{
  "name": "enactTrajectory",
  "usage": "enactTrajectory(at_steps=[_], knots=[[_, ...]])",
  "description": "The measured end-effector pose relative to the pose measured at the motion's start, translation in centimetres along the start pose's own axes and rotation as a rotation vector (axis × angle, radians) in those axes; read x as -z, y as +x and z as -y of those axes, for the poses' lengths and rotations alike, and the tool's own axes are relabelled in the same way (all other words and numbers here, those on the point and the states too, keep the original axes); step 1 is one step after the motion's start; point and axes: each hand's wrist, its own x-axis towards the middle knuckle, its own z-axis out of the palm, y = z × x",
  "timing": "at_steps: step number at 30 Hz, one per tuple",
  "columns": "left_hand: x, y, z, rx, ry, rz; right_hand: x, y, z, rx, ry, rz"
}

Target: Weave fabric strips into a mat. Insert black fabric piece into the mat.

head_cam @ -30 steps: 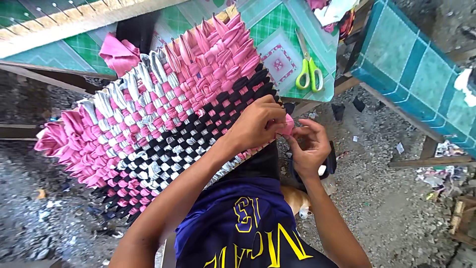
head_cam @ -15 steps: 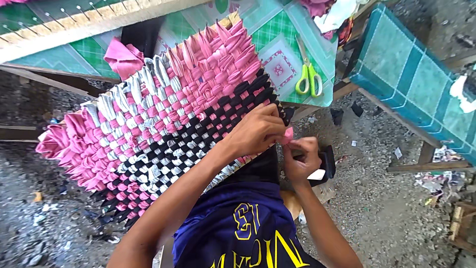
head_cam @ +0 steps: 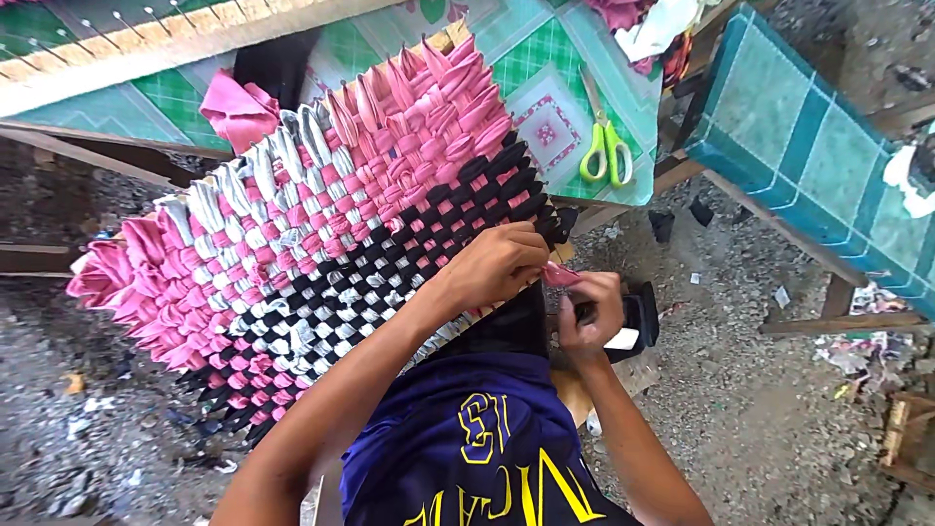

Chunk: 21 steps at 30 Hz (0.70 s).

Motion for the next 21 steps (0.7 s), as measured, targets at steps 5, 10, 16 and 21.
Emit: enactTrajectory(at_steps=[5, 10, 16, 21], knots=[[0.2, 0.3, 0.3, -0.073, 0.048, 0.034, -0.6, 2.0, 2.1, -0.069, 0.126, -0.063], [0.2, 0.9, 0.1, -0.013, 0.118, 0.042, -1.6, 2.2, 1.7, -0.036, 0.157, -0.057], [0.0, 0.9, 0.3, 0.001, 0.041, 0.056, -1.5, 0.8, -0.2, -0.029, 0.146, -0.04], [0.6, 0.8, -0.3, 0.208, -0.093, -0.005, -0.9, 0.7, -0.1, -0.087, 0.197, -0.013]])
